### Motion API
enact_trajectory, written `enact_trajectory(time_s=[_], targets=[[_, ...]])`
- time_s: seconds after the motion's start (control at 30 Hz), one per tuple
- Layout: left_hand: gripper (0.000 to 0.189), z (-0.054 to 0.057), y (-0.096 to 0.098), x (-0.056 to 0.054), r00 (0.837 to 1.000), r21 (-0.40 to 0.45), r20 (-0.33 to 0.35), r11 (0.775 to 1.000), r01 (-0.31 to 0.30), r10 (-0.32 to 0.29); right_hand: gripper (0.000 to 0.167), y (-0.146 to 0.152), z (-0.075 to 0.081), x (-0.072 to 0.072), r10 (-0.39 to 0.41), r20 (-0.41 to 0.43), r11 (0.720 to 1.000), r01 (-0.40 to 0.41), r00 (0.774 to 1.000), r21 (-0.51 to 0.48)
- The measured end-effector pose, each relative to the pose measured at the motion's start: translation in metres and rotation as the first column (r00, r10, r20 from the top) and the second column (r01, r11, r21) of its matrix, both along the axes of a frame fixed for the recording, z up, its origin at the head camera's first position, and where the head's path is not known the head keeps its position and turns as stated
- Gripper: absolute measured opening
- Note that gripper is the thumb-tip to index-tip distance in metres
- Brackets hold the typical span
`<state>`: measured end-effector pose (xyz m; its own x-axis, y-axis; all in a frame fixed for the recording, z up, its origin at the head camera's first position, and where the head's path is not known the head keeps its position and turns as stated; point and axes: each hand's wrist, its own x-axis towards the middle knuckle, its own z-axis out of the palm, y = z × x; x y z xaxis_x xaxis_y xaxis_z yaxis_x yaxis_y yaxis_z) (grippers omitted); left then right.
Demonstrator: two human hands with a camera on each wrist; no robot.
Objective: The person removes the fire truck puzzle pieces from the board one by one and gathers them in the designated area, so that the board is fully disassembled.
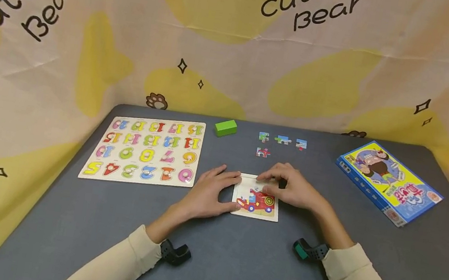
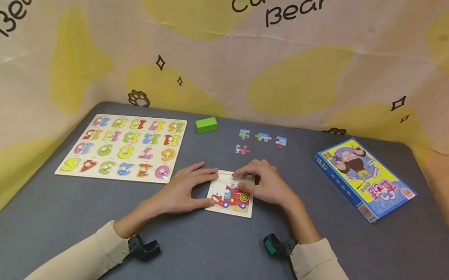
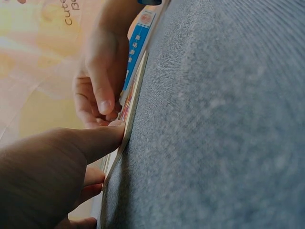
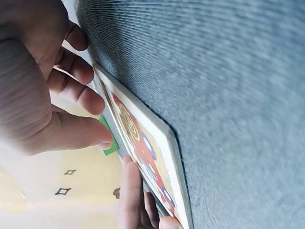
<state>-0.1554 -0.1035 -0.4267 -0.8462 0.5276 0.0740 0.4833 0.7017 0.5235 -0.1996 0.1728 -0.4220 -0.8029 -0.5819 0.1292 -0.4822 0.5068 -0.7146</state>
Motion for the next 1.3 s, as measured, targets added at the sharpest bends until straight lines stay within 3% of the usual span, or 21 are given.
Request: enact_trajectory(time_s=[0.27, 0.43, 0.6, 0.77, 1.0, 1.3], targets=[[0.068, 0.003, -0.003, -0.002, 1.0, -0.011, 0.004, 1.0, -0.006, 0.006, 0.023, -0.011, 0.003, 0.005, 0.049, -0.049, 0.998, -0.047, 0.998, 0.04], [0.068, 0.004, -0.004, -0.002, 1.0, -0.017, 0.001, 1.0, -0.009, 0.009, 0.024, -0.013, 0.002, 0.004, 0.031, -0.058, 1.0, -0.031, 0.998, 0.007], [0.068, 0.006, -0.003, -0.002, 1.0, -0.002, 0.0, 1.0, -0.002, 0.002, 0.025, -0.011, 0.0, -0.007, -0.14, -0.044, 0.988, 0.137, 0.989, -0.069], [0.068, 0.005, -0.003, -0.001, 1.0, -0.003, 0.005, 1.0, 0.002, -0.002, 0.029, -0.012, -0.004, -0.029, -0.339, -0.044, 0.94, 0.337, 0.94, -0.057], [0.067, 0.004, -0.003, 0.001, 1.0, 0.004, 0.017, 1.0, 0.007, -0.007, 0.034, -0.02, -0.009, -0.054, -0.413, -0.101, 0.908, 0.418, 0.905, 0.026], [0.067, 0.005, 0.0, 0.002, 1.0, 0.008, 0.006, 1.0, 0.021, -0.021, 0.029, -0.025, -0.008, -0.064, -0.468, -0.084, 0.879, 0.473, 0.88, 0.059]])
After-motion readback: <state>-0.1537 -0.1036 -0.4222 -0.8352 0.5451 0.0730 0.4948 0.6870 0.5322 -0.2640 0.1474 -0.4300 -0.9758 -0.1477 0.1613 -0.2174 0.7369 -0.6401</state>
